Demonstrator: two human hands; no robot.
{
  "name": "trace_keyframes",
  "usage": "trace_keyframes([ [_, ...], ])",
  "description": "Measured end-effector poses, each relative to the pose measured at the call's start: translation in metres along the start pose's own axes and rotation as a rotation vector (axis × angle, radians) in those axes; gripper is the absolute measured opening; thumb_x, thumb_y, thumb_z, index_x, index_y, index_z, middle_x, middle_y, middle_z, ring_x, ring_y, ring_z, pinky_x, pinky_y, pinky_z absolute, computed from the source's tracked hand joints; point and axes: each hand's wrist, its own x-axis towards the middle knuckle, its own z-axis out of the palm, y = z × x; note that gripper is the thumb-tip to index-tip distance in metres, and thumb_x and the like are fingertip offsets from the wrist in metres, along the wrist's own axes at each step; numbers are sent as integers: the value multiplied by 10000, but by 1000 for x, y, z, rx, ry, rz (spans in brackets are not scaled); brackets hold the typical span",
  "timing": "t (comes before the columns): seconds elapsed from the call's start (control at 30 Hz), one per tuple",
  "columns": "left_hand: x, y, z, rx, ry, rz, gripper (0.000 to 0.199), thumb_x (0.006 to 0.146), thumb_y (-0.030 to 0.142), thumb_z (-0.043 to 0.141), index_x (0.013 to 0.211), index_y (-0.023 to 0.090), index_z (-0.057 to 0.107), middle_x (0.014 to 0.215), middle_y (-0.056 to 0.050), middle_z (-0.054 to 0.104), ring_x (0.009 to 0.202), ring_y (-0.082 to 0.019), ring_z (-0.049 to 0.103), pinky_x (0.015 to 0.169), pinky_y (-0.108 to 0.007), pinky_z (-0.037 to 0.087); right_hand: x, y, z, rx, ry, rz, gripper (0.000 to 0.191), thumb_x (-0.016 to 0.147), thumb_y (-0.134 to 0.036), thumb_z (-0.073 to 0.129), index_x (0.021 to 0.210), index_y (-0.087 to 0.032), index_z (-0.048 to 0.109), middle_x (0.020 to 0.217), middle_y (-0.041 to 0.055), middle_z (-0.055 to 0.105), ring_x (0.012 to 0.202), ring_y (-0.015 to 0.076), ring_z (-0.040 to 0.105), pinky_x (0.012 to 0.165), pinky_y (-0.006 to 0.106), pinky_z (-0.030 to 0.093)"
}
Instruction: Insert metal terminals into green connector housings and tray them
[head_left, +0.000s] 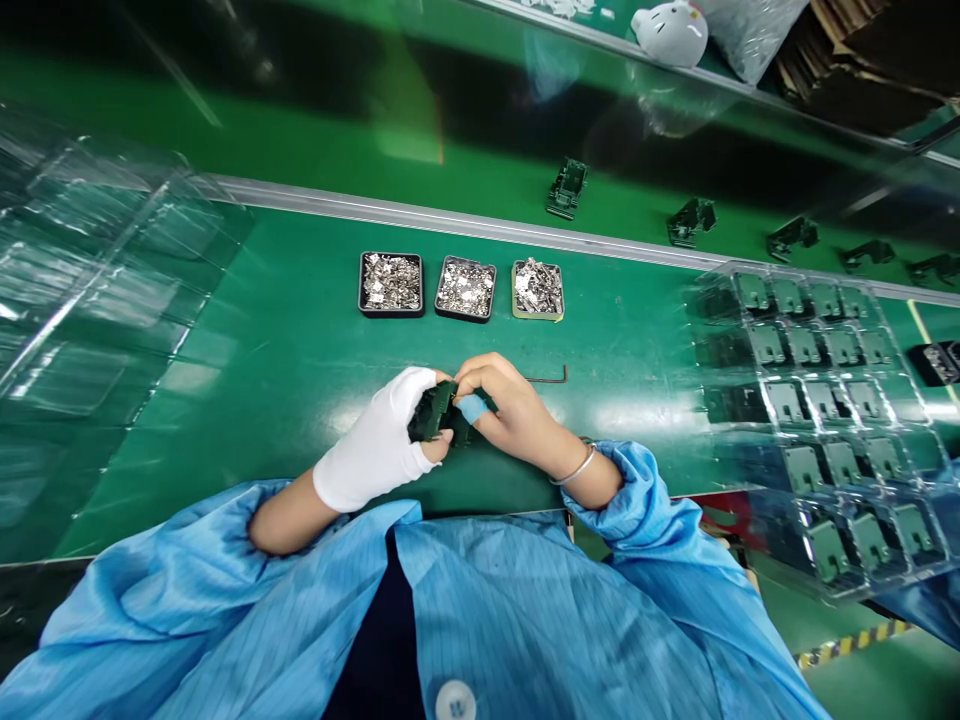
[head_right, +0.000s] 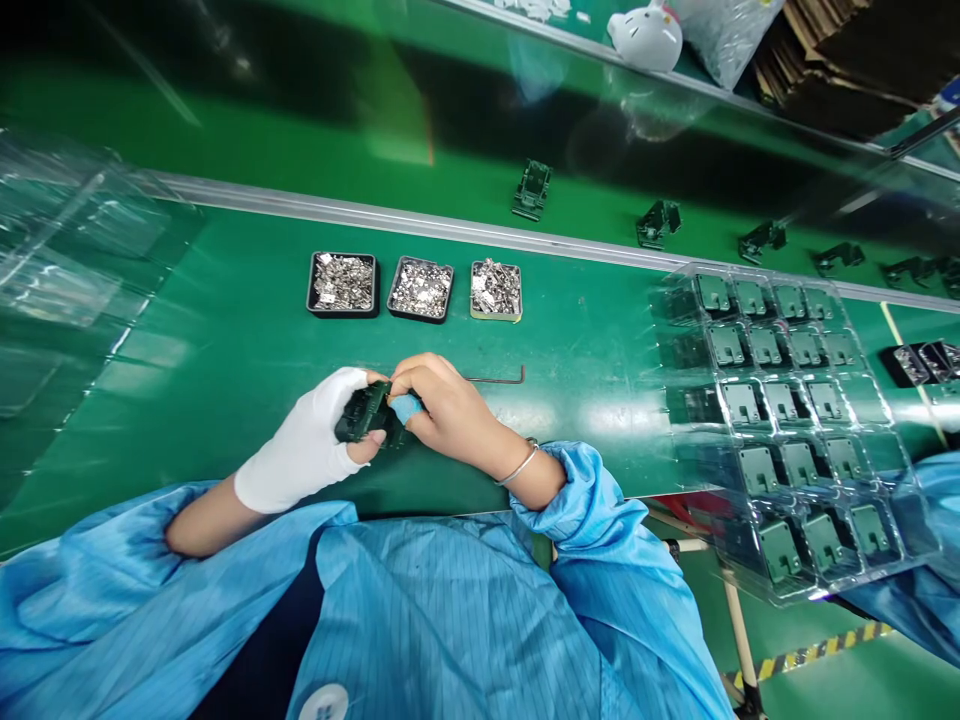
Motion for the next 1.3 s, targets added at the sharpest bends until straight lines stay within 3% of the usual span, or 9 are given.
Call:
trace_keyframes([
  [0.23, 7, 3, 7, 71, 90, -32, 327, 868, 266, 450, 1165, 172, 547, 1220, -112, 630, 1170, -253, 586, 1007, -409, 477, 1, -2, 4, 17, 65, 105, 107, 837, -117, 485, 872, -216, 509, 973, 58, 582, 963, 174, 568, 874, 335, 474],
  [0.47, 13, 2, 4, 245, 121, 60, 230, 872, 271, 452, 984, 169, 626, 1002, -98, 703, 930, -258, 665, 821, -390, 527, -4, -6, 6, 23, 38, 113, 154, 808, -103, 474, 902, -223, 496, 988, 51, 581, 956, 169, 573, 849, 317, 486],
  [0.67, 6, 10, 18, 465, 251, 85, 248, 790, 258, 501, 994, 137, 573, 927, -139, 650, 864, -305, 625, 730, -425, 496, -7, -2, 14, -111, 76, 105, 216, 767, -56, 424, 903, -215, 477, 977, 79, 593, 960, 201, 561, 893, 372, 480],
  [0.77, 4, 8, 22, 355, 208, 69, 402, 771, 361, 555, 1097, 128, 523, 1005, -149, 619, 923, -314, 605, 773, -442, 504, -4, 1, 9, -95, 56, 142, 180, 817, -88, 418, 928, -202, 501, 983, 83, 598, 958, 194, 571, 870, 353, 491],
  [0.9, 3, -7, 19, 57, 97, -58, 491, 781, 408, 594, 1188, 168, 458, 1131, -126, 584, 1050, -285, 592, 902, -431, 501, 21, 15, -16, -53, 5, 212, 157, 893, -227, 482, 1028, -188, 553, 1040, 66, 625, 937, 165, 609, 804, 295, 495],
  [1.0, 3, -18, 18, -102, 65, -162, 485, 810, 419, 586, 1203, 176, 439, 1204, -126, 565, 1148, -277, 570, 993, -443, 470, 58, 36, -35, -347, -60, 245, 203, 916, -172, 427, 990, -166, 616, 1037, 77, 661, 980, 193, 600, 878, 332, 453],
  [1.13, 0, -22, 15, -180, 46, -183, 595, 797, 476, 611, 1267, 173, 406, 1310, -151, 530, 1267, -295, 504, 1088, -487, 399, 103, 60, -38, -778, -292, 253, 290, 865, -54, 433, 1020, -131, 666, 1103, 135, 672, 1060, 268, 570, 993, 431, 372],
  [1.3, -4, -27, -1, -233, 101, -218, 679, 831, 525, 574, 1360, 164, 350, 1376, -178, 515, 1307, -299, 480, 1117, -534, 364, 112, 65, -29, -901, -351, 247, 280, 854, -39, 456, 1000, -127, 678, 1072, 147, 688, 1028, 282, 592, 1061, 500, 304],
])
